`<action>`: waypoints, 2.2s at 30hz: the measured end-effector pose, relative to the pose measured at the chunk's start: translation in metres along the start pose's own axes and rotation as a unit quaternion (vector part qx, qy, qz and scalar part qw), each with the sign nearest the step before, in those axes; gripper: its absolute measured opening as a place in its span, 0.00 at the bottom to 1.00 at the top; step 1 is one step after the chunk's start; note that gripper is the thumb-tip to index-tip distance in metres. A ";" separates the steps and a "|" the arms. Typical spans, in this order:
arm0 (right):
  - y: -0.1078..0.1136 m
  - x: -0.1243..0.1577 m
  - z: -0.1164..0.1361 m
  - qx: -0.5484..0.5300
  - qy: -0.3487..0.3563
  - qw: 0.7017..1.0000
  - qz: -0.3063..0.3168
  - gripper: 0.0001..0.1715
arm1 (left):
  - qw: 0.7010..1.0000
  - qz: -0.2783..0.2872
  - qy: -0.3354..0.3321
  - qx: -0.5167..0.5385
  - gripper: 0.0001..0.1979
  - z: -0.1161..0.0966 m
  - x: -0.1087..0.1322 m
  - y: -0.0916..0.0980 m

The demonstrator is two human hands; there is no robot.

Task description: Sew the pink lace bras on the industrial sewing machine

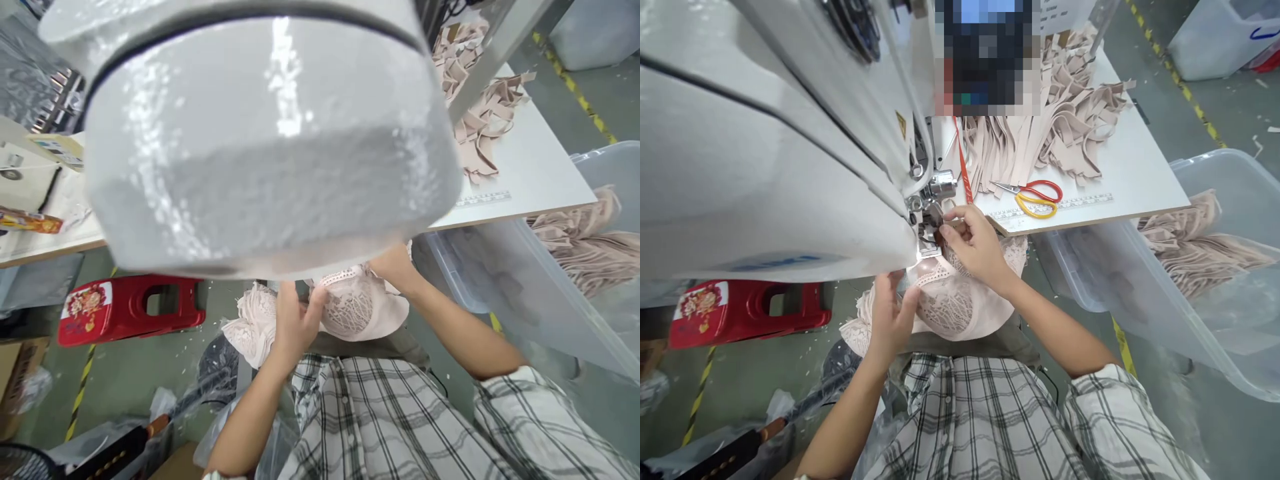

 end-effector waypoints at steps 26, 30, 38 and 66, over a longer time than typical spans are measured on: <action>0.005 0.049 0.011 -0.062 0.000 0.997 0.040 0.19 | 0.968 -0.038 0.132 0.209 0.20 -0.008 0.000 -0.001; 0.008 0.050 0.011 -0.045 -0.009 0.998 0.042 0.19 | 0.974 -0.043 0.127 0.183 0.21 -0.007 0.001 0.000; -0.001 0.048 0.014 -0.068 -0.063 0.995 0.045 0.19 | 0.978 -0.049 0.129 0.158 0.24 -0.005 0.002 0.002; -0.013 0.125 -0.008 0.261 0.109 0.896 0.341 0.24 | 0.807 -0.271 0.243 0.466 0.14 0.042 0.008 0.203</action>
Point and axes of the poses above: each hand's wrist, its own x-axis away from the middle knuckle, its own y-axis out of the back of the hand, z = x × y, the point moved 4 cm from there along -x, towards the middle knuckle, and after that the axes turned 5 degrees about x, right-handed, at the moved point
